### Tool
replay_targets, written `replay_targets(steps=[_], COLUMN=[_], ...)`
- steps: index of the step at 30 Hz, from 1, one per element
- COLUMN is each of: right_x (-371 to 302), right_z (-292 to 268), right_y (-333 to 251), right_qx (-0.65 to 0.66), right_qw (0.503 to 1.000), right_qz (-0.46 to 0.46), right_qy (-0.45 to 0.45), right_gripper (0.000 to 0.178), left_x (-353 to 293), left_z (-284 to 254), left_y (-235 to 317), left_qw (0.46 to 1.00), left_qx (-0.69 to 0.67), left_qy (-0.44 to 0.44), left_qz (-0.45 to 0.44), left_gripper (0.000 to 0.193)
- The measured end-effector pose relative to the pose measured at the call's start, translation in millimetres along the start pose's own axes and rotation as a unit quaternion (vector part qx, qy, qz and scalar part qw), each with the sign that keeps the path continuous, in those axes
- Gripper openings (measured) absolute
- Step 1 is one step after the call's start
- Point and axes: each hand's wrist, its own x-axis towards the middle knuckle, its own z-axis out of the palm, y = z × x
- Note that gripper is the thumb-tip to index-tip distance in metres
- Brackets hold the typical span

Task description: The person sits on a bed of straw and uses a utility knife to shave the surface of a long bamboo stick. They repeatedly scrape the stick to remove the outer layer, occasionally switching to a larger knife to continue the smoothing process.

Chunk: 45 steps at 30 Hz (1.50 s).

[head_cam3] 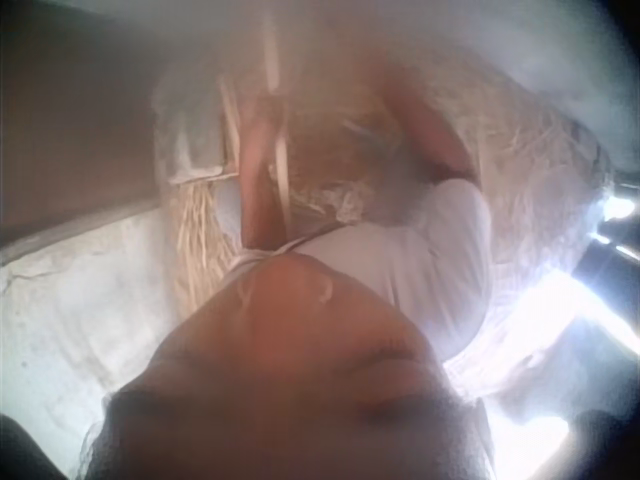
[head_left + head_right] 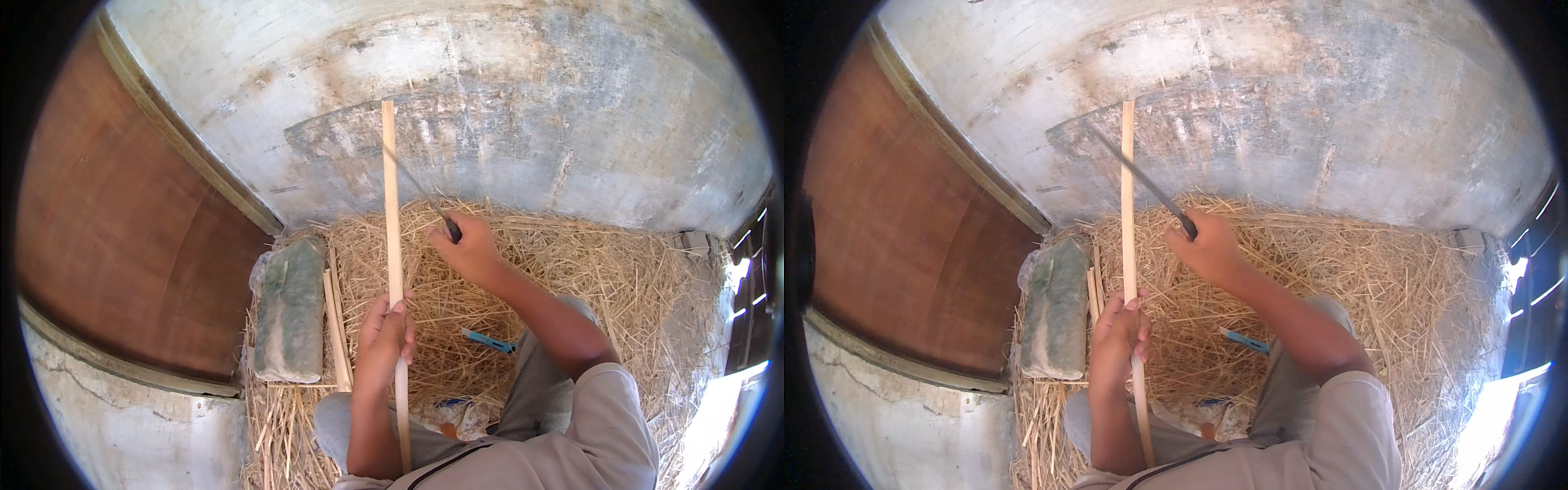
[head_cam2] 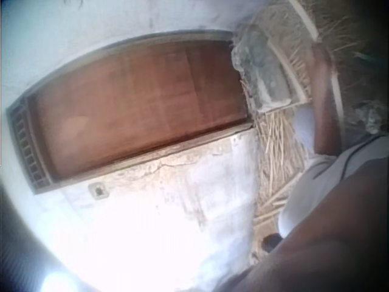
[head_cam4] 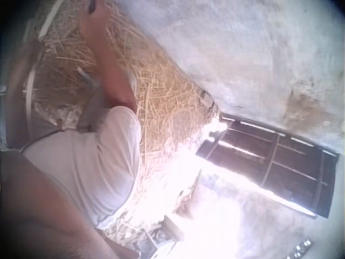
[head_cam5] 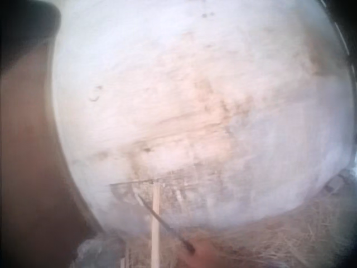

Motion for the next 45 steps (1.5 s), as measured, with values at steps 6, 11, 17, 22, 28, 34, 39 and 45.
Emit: replay_targets(steps=[6,11,17,22,28,34,39,45], right_x=[19.1,44.1,30.0,33.7,20.7,23.3,16.5,20.4], right_z=[-12.5,-43.2,-57.2,-66.3,-75.3,-80.5,-76.5,-89.8], right_y=[14.0,27.4,34.1,27.9,31.7,36.9,30.6,36.1], right_qx=[-0.193,-0.097,-0.181,-0.143,-0.166,-0.206,-0.187,-0.153], right_qw=[0.97,0.993,0.962,0.988,0.963,0.974,0.974,0.987], right_qz=[-0.144,0.05,-0.203,0.044,-0.206,-0.079,-0.123,-0.026], right_qy=[0.023,0.051,0.043,0.035,0.044,0.045,0.025,0.047], right_gripper=[0.02,0.019,0.023,0.021,0.023,0.02,0.021,0.02], left_x=[-9.8,-23.0,-26.5,-23.5,-27.1,-18.6,-21.4,-19.5], left_z=[10.7,20.8,17.1,23.8,30.4,31.3,40.9,44.0], left_y=[-10.6,-19.5,-16.9,-19.8,-16.4,-22.7,-27.0,-31.9], left_qw=[0.998,0.994,0.981,0.983,0.978,0.983,0.983,0.982], left_qx=[0.021,0.024,-0.057,-0.028,-0.019,0.024,0.044,0.064], left_qy=[-0.007,-0.071,-0.149,-0.137,-0.168,-0.148,-0.142,-0.143], left_qz=[-0.059,-0.078,-0.109,-0.118,-0.126,-0.102,-0.106,-0.101], left_gripper=[0.038,0.04,0.044,0.043,0.043,0.044,0.043,0.042])
